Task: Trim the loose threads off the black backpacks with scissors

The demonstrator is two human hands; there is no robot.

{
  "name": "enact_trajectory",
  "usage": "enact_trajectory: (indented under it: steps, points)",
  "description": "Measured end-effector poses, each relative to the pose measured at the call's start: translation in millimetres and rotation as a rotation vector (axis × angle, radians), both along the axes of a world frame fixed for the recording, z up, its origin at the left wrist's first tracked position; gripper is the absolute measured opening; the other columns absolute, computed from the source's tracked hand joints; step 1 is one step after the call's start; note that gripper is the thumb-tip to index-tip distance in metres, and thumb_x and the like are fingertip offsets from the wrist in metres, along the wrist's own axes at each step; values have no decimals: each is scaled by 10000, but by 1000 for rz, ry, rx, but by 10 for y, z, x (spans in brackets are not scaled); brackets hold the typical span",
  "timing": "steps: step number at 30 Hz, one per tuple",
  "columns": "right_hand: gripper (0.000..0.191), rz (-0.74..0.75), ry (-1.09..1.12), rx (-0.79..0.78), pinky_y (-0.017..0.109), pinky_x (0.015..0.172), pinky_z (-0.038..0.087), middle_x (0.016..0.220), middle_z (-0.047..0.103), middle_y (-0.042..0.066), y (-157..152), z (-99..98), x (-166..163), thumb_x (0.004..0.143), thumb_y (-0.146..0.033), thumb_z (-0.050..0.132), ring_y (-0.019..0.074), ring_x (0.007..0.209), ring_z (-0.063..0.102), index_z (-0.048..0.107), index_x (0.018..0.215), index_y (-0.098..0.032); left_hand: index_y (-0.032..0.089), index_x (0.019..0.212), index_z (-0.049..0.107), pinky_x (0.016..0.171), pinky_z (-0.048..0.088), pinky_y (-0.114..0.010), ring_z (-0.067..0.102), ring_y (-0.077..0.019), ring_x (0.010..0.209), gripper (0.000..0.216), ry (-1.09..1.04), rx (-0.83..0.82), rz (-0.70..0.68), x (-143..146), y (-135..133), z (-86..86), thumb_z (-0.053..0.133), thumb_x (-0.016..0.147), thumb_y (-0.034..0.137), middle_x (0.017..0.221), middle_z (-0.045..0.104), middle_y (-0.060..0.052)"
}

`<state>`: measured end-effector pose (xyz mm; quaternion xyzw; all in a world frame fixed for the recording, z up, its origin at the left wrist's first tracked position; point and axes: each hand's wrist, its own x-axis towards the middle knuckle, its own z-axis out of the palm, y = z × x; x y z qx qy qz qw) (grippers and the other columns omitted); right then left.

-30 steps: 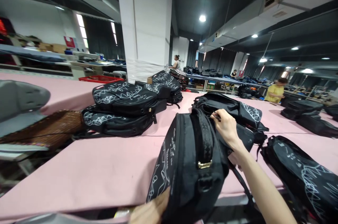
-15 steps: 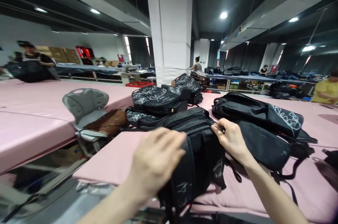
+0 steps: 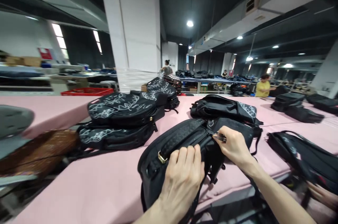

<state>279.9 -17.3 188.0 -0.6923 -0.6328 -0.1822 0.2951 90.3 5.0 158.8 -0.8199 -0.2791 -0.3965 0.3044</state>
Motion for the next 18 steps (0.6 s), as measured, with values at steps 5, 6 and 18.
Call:
enact_trajectory:
  steps: [5, 6, 18]
  points:
    - [96, -206, -118, -66, 262, 521, 286, 757, 645, 42, 48, 124, -241, 753, -158, 499, 191, 665, 598, 567, 706, -205, 19, 1047, 578, 645, 372, -351, 473, -193, 681, 286, 20, 113, -214, -186, 4, -17, 502, 784, 105, 745, 563, -82]
    - [100, -231, -117, -93, 263, 517, 280, 755, 649, 47, 79, 151, -281, 744, -149, 499, 195, 662, 600, 568, 698, -204, 13, 1043, 575, 644, 375, -350, 473, -193, 682, 284, 21, 127, -260, -227, 4, -6, 507, 782, 101, 740, 565, -81]
    - [149, 335, 234, -238, 216, 520, 338, 565, 569, -25, -378, 170, -142, 750, -249, 571, 120, 552, 529, 591, 625, -170, 138, 1059, 578, 782, 417, -344, 505, -190, 871, 333, 47, -54, -430, -822, 107, 88, 430, 775, 46, 945, 610, -76]
